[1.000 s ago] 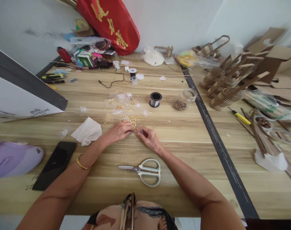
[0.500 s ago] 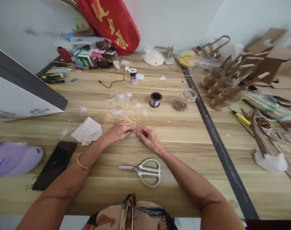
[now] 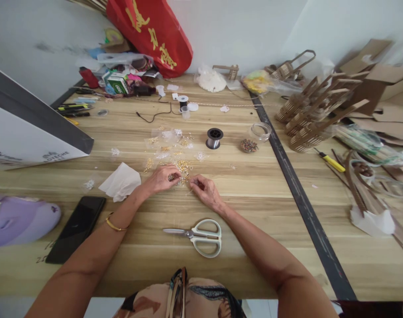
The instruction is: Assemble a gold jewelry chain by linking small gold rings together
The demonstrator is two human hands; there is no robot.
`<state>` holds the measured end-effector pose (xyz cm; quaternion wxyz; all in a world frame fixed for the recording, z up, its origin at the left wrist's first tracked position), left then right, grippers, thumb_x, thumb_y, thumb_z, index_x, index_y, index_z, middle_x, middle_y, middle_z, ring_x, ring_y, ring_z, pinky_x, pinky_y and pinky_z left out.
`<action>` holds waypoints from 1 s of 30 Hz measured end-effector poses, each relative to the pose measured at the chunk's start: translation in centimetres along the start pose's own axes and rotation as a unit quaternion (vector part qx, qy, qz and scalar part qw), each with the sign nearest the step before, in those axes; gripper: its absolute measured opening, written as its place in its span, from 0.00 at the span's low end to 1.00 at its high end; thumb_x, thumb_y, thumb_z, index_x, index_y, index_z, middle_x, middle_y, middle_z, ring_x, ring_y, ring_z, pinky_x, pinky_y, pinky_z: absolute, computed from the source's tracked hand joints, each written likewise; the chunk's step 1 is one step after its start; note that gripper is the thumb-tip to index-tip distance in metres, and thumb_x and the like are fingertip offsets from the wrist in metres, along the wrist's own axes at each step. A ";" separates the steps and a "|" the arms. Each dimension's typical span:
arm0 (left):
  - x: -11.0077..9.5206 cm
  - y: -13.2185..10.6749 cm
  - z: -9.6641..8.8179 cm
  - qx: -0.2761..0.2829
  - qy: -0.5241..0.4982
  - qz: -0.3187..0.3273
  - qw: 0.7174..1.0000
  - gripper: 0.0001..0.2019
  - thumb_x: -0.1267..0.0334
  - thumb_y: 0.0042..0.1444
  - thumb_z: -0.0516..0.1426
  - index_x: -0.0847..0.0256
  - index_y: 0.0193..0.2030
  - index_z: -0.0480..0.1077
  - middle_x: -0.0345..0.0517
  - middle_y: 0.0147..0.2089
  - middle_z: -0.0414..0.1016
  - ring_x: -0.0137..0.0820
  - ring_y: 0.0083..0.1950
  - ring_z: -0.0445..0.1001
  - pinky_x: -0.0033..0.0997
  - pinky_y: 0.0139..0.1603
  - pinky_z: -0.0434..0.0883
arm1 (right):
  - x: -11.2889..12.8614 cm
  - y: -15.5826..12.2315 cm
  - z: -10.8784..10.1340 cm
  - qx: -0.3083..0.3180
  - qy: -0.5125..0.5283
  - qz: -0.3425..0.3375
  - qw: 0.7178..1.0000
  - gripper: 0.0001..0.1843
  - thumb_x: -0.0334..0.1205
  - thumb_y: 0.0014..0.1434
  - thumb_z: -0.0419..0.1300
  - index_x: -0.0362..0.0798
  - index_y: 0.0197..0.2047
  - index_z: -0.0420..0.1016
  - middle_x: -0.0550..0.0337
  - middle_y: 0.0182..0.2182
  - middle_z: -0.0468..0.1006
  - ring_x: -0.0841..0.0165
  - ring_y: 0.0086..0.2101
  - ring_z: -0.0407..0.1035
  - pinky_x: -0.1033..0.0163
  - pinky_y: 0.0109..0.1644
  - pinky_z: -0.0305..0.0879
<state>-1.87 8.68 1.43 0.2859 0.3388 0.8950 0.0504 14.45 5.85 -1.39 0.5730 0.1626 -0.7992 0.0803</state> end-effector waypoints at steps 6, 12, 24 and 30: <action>-0.4 0.4 -1.0 -0.037 -0.028 -0.010 0.999 0.04 0.70 0.52 0.56 0.63 0.30 0.72 0.45 0.30 0.75 0.30 0.34 0.72 0.29 0.38 0.68 | -0.2 0.1 0.0 -0.001 0.023 0.010 1.000 0.12 0.47 0.56 0.56 0.45 0.32 0.68 0.64 0.23 0.67 0.73 0.23 0.61 0.68 0.27 0.57; -0.6 0.9 -0.8 -0.032 -0.100 -0.048 0.993 0.03 0.70 0.48 0.57 0.63 0.29 0.73 0.44 0.29 0.76 0.27 0.31 0.73 0.26 0.34 0.69 | -0.3 0.3 0.0 -0.002 0.068 0.033 0.997 0.14 0.49 0.56 0.57 0.46 0.31 0.67 0.64 0.21 0.66 0.74 0.21 0.60 0.68 0.25 0.58; 0.1 -1.1 0.8 -0.113 -0.317 -0.210 0.918 0.07 0.64 0.46 0.61 0.66 0.30 0.73 0.46 0.29 0.78 0.28 0.30 0.75 0.27 0.33 0.73 | -0.8 0.5 0.2 -0.017 0.140 0.058 0.988 0.16 0.51 0.53 0.60 0.45 0.31 0.68 0.66 0.20 0.67 0.75 0.20 0.60 0.68 0.24 0.58; 0.2 -1.5 1.5 -0.129 -0.348 -0.240 0.897 0.09 0.62 0.44 0.63 0.66 0.30 0.74 0.46 0.29 0.79 0.28 0.29 0.75 0.25 0.31 0.71 | -0.4 0.7 0.4 -0.032 0.153 0.080 0.984 0.16 0.51 0.51 0.61 0.45 0.30 0.68 0.67 0.19 0.66 0.75 0.19 0.59 0.69 0.23 0.56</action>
Point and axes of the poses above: each hand's wrist, its own y-axis towards the middle knuckle, its own z-axis out of the palm, x = y × z, the point moved 5 cm from there along y, towards the middle knuckle
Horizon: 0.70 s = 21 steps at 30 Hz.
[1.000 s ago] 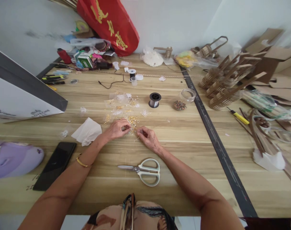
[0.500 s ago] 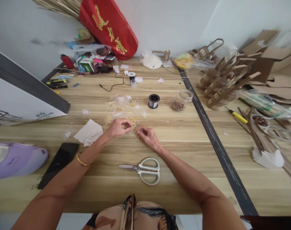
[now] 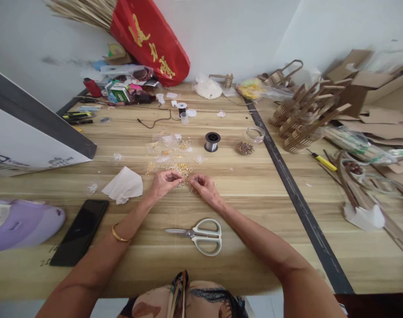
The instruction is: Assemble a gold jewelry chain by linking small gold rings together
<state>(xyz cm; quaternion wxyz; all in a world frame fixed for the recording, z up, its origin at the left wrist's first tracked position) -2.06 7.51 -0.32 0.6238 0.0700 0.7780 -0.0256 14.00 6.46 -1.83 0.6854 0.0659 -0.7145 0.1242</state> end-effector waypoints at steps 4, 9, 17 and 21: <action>0.4 -0.1 -0.1 -0.004 -0.022 -0.021 1.000 0.08 0.64 0.43 0.62 0.66 0.29 0.73 0.44 0.27 0.77 0.26 0.26 0.73 0.22 0.28 0.68 | 0.0 0.3 0.2 -0.009 0.008 0.004 1.000 0.16 0.50 0.50 0.61 0.45 0.29 0.68 0.67 0.19 0.66 0.76 0.19 0.58 0.69 0.22 0.54; 0.6 -0.2 0.1 0.010 -0.046 -0.027 0.999 0.07 0.64 0.43 0.63 0.65 0.28 0.72 0.43 0.27 0.77 0.26 0.27 0.74 0.23 0.29 0.68 | 0.0 0.4 0.3 -0.022 -0.014 -0.007 1.000 0.16 0.51 0.51 0.60 0.45 0.30 0.68 0.67 0.19 0.65 0.76 0.19 0.58 0.69 0.23 0.55; 1.3 -0.3 0.7 0.024 -0.074 -0.033 0.996 0.08 0.64 0.43 0.63 0.65 0.29 0.71 0.43 0.27 0.76 0.26 0.28 0.73 0.23 0.31 0.68 | 0.0 -0.2 0.1 -0.053 -0.066 -0.064 0.994 0.15 0.50 0.54 0.58 0.45 0.30 0.69 0.63 0.23 0.68 0.74 0.23 0.60 0.69 0.25 0.58; 1.2 -0.3 0.9 0.030 -0.080 -0.017 0.996 0.07 0.66 0.43 0.63 0.65 0.28 0.71 0.42 0.27 0.75 0.25 0.29 0.72 0.23 0.31 0.68 | 0.0 -0.2 0.1 -0.043 -0.068 -0.068 0.994 0.15 0.49 0.54 0.58 0.44 0.31 0.70 0.62 0.23 0.69 0.74 0.24 0.61 0.69 0.26 0.58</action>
Point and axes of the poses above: each hand's wrist, its own y-axis towards the middle knuckle, its own z-axis out of the palm, x = y × z, the point moved 5 cm from there along y, towards the middle knuckle
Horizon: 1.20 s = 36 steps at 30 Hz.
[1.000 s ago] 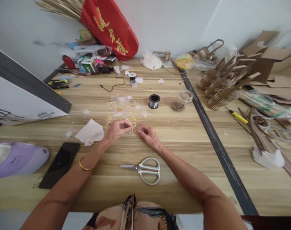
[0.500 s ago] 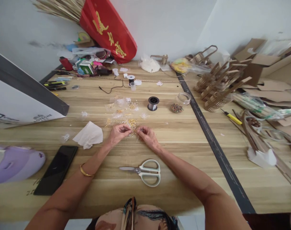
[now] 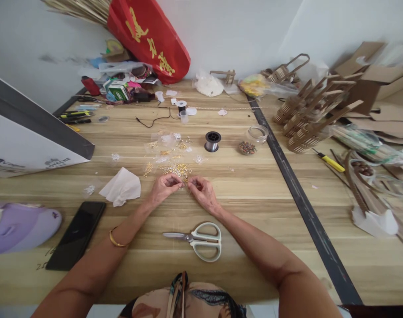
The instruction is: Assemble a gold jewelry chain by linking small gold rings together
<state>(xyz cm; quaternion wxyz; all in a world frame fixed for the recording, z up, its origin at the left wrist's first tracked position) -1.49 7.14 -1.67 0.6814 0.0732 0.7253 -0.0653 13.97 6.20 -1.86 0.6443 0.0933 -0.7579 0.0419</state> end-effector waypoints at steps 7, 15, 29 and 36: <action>-0.3 0.0 -0.1 -0.011 0.019 0.010 1.000 0.06 0.65 0.45 0.62 0.65 0.30 0.74 0.42 0.29 0.76 0.26 0.30 0.72 0.24 0.34 0.69 | 0.0 -0.1 -0.1 0.012 0.015 0.002 1.000 0.14 0.49 0.55 0.58 0.45 0.31 0.69 0.63 0.23 0.68 0.74 0.23 0.59 0.69 0.25 0.57; -0.3 0.2 -0.2 -0.026 0.012 0.002 1.000 0.09 0.62 0.41 0.65 0.64 0.28 0.75 0.44 0.28 0.78 0.28 0.30 0.74 0.26 0.34 0.70 | 0.5 0.0 -0.2 0.014 0.028 0.010 0.999 0.16 0.52 0.54 0.59 0.45 0.30 0.68 0.64 0.22 0.67 0.75 0.22 0.60 0.68 0.25 0.58; -1.1 -0.6 -0.1 -0.050 0.079 0.087 0.992 0.09 0.61 0.43 0.65 0.65 0.29 0.74 0.45 0.29 0.77 0.29 0.31 0.74 0.28 0.36 0.72 | 0.3 -0.4 -0.2 0.010 0.028 -0.007 1.000 0.16 0.51 0.54 0.58 0.46 0.31 0.68 0.66 0.20 0.66 0.75 0.20 0.58 0.69 0.24 0.57; -1.6 -0.9 -0.1 -0.046 0.112 0.095 0.988 0.08 0.61 0.46 0.63 0.64 0.31 0.76 0.46 0.31 0.79 0.31 0.33 0.76 0.29 0.39 0.72 | 1.0 -0.6 -0.1 0.002 -0.019 -0.053 0.998 0.13 0.47 0.56 0.57 0.45 0.31 0.68 0.62 0.25 0.69 0.73 0.25 0.62 0.68 0.27 0.59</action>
Point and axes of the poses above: each hand's wrist, its own y-axis towards the middle knuckle, its own z-axis out of the palm, x = y × z, the point moved 5 cm from there along y, towards the middle knuckle
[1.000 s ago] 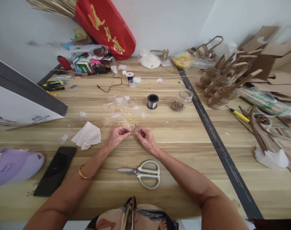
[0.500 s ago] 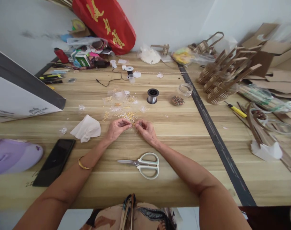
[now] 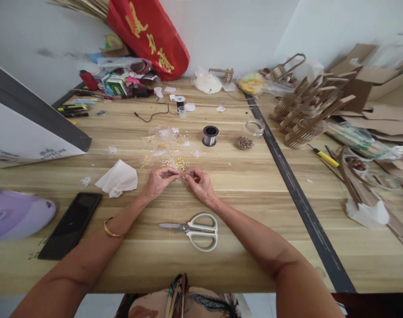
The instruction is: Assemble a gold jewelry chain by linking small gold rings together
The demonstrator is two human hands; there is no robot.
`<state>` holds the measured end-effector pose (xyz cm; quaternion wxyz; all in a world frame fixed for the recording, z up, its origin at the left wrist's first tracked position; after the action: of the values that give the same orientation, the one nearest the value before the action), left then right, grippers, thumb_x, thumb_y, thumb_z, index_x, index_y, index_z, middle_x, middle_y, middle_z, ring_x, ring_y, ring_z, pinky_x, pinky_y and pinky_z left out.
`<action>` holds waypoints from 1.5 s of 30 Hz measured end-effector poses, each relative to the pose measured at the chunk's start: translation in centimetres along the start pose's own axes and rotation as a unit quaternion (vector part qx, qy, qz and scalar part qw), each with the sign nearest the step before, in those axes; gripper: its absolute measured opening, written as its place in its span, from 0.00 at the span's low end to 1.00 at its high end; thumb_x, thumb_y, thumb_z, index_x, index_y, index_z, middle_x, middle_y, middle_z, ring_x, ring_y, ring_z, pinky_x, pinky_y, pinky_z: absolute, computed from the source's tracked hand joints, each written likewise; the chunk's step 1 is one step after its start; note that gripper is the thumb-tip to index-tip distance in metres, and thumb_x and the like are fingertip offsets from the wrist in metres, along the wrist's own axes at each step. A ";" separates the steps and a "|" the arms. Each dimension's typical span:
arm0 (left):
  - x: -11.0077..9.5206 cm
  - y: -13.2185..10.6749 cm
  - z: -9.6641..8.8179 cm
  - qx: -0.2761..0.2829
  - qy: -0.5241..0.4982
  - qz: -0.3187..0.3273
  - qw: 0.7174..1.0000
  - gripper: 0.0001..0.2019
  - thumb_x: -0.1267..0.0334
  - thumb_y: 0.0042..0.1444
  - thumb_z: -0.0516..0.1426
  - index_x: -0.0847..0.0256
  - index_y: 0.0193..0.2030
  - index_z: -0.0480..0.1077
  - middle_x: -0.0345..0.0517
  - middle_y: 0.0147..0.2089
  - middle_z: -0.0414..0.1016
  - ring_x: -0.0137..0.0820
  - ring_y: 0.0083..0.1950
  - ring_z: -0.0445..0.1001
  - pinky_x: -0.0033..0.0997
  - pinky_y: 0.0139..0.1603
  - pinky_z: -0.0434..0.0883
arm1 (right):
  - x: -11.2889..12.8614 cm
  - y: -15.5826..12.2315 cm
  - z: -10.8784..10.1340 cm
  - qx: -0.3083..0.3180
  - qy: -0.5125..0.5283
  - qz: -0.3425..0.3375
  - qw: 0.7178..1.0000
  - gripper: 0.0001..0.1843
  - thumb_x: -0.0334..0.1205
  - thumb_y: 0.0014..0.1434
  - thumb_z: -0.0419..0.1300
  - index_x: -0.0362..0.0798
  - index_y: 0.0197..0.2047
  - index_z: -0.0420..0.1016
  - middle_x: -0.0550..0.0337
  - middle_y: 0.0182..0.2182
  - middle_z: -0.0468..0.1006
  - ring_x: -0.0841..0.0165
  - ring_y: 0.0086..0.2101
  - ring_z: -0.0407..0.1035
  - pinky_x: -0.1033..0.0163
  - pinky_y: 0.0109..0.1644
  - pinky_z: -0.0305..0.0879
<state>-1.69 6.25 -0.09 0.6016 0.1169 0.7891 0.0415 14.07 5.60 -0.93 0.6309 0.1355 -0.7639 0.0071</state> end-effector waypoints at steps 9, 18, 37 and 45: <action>0.5 0.2 0.1 0.014 -0.036 -0.044 0.998 0.09 0.63 0.46 0.63 0.65 0.33 0.77 0.48 0.34 0.80 0.31 0.35 0.77 0.30 0.41 0.73 | 0.3 -0.2 0.1 -0.005 -0.028 -0.029 0.999 0.10 0.44 0.57 0.55 0.45 0.32 0.70 0.61 0.26 0.72 0.73 0.25 0.64 0.68 0.27 0.61; 1.0 0.2 0.2 0.031 -0.055 -0.043 0.997 0.10 0.63 0.46 0.63 0.65 0.35 0.77 0.49 0.35 0.80 0.32 0.37 0.77 0.31 0.43 0.74 | 0.4 -0.3 0.2 -0.024 -0.069 -0.049 0.996 0.09 0.42 0.57 0.55 0.46 0.31 0.70 0.59 0.26 0.74 0.71 0.27 0.67 0.66 0.28 0.64; -0.2 0.2 0.3 0.040 -0.038 -0.025 0.998 0.07 0.64 0.46 0.63 0.64 0.32 0.78 0.49 0.33 0.79 0.32 0.36 0.76 0.29 0.39 0.72 | 0.5 -0.5 0.2 -0.024 -0.105 -0.070 0.992 0.08 0.41 0.57 0.55 0.46 0.32 0.70 0.59 0.27 0.74 0.71 0.26 0.67 0.67 0.29 0.64; -0.6 0.1 0.3 0.041 0.007 0.007 0.999 0.06 0.65 0.49 0.61 0.63 0.33 0.78 0.49 0.35 0.79 0.33 0.37 0.76 0.31 0.41 0.72 | 0.1 -0.5 0.4 -0.018 -0.084 -0.056 0.995 0.08 0.42 0.57 0.55 0.47 0.32 0.69 0.59 0.26 0.73 0.72 0.25 0.67 0.67 0.28 0.65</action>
<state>-1.28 6.21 0.38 0.5902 0.1468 0.7937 0.0138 13.82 5.04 -0.94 0.5661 0.1668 -0.8055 -0.0540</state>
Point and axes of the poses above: each hand's wrist, its own y-axis towards the middle knuckle, its own z-axis out of the palm, x = y × z, the point moved 5 cm from there along y, towards the middle knuckle
